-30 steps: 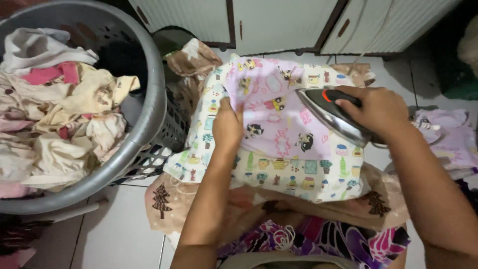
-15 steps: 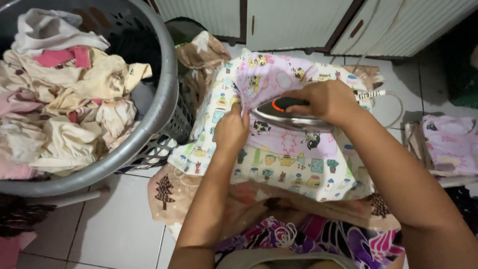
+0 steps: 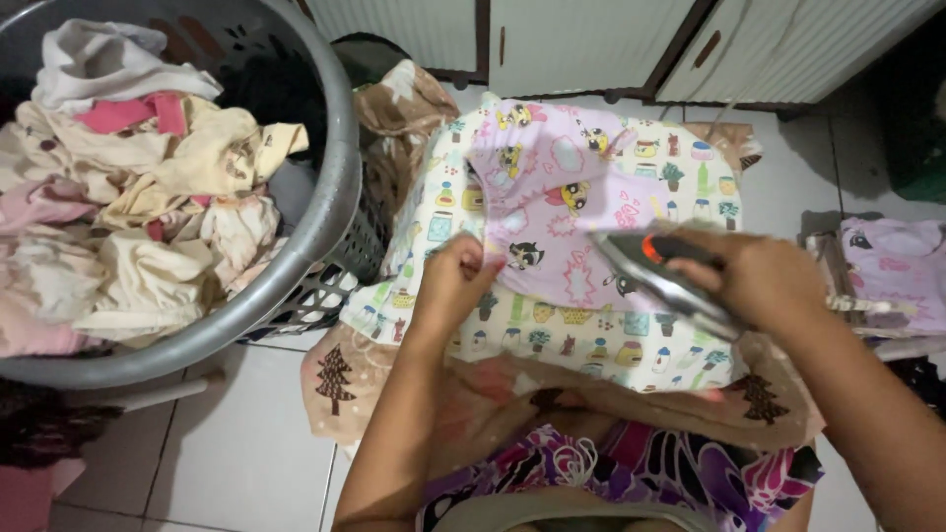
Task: Ironing small pieces of baby or toddler clothing on a flat surface.
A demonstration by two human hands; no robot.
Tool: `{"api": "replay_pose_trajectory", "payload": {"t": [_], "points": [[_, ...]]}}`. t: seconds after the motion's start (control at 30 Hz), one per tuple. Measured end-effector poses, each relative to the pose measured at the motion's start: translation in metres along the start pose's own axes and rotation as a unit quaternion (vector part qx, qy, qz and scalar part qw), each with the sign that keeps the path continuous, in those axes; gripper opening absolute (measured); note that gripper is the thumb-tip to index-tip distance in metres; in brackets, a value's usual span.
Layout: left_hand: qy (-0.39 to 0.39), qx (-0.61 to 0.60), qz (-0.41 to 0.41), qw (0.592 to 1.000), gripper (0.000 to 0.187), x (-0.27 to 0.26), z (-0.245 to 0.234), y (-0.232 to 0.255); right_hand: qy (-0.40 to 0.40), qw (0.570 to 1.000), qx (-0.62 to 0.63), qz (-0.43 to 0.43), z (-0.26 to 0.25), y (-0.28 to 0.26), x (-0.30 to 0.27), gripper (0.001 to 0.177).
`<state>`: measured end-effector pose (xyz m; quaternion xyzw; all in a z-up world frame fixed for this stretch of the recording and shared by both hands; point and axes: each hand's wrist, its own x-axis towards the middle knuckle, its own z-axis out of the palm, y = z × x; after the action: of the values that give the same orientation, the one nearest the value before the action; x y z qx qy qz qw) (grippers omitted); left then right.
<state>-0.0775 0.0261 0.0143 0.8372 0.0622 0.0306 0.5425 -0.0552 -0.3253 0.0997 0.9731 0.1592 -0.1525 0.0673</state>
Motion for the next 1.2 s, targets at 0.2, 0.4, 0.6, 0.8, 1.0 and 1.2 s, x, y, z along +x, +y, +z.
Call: {"api": "replay_pose_trajectory", "payload": {"t": [0.2,0.4,0.6,0.8,1.0,1.2], "points": [[-0.029,-0.048,0.006,0.998,0.018,-0.006,-0.013,-0.022,0.089,0.993,0.017,-0.078,-0.004,-0.026,0.013,0.056],[-0.005,-0.002,-0.003,1.000,0.021,-0.008,-0.007,-0.002,0.114,0.983,0.014,-0.141,-0.026,-0.091,0.023,0.051],[0.028,0.113,0.030,0.993,0.025,0.003,-0.009,0.009,0.004,0.997,-0.025,-0.073,-0.040,-0.051,0.056,0.054],[0.030,0.204,-0.001,0.979,0.040,0.038,0.019,0.005,0.092,0.995,0.014,0.032,-0.044,-0.041,0.064,0.050],[0.089,0.263,0.047,0.960,0.035,0.045,0.036,-0.011,0.001,0.998,0.025,-0.061,-0.044,-0.090,0.031,0.048],[0.080,0.236,0.058,0.967,0.033,0.046,0.030,-0.015,-0.001,0.996,0.085,0.005,-0.049,-0.060,0.069,0.046]]}}
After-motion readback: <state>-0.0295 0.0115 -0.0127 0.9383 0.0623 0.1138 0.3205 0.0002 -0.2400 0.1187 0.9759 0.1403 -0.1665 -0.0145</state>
